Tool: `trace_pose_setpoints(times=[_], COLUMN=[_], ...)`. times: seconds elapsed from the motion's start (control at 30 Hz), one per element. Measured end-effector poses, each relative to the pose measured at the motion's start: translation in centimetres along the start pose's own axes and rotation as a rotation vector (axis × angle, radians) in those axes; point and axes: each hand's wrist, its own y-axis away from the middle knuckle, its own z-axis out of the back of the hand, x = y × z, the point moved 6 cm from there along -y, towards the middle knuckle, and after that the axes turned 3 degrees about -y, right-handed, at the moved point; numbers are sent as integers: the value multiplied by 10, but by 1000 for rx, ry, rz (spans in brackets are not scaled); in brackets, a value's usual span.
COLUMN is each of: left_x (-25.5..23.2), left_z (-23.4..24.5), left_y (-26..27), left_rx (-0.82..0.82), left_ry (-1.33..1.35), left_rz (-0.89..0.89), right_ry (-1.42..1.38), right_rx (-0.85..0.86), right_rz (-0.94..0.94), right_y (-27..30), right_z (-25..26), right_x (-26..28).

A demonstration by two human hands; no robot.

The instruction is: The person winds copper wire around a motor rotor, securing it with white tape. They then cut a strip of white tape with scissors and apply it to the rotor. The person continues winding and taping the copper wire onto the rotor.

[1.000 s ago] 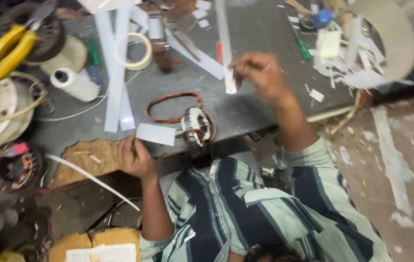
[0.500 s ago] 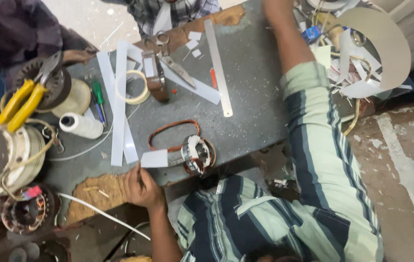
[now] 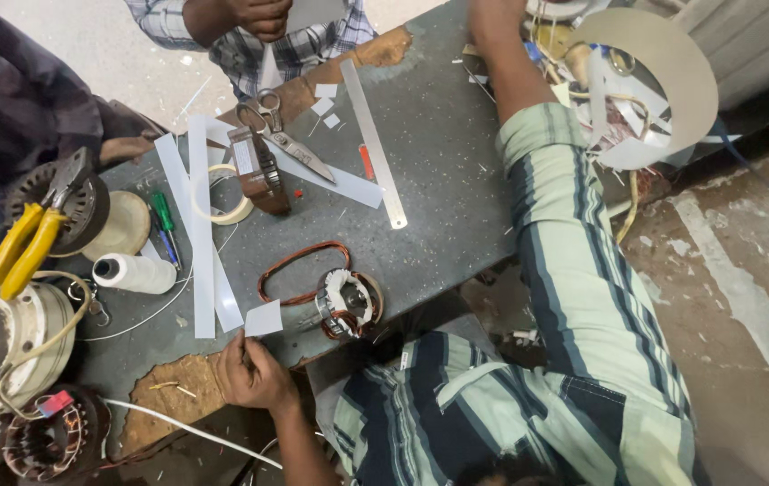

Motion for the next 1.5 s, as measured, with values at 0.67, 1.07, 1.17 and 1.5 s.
trace_pose_setpoints(times=[0.67,1.07,1.17,1.5], left_x=[14,14,13,13], left_z=[2,2,2,0], left_y=[8,8,7,7], left_rx=[31,41,33,41], left_ry=[70,88,89,86], left_rz=[52,53,41,37], right_ry=[-244,-338,-354,-468], right_rx=[-17,-41,-36,-41], right_rz=[130,158,161,217], right_y=[88,122,131,150], right_z=[68,105,112,131], right_x=[36,45,45,58])
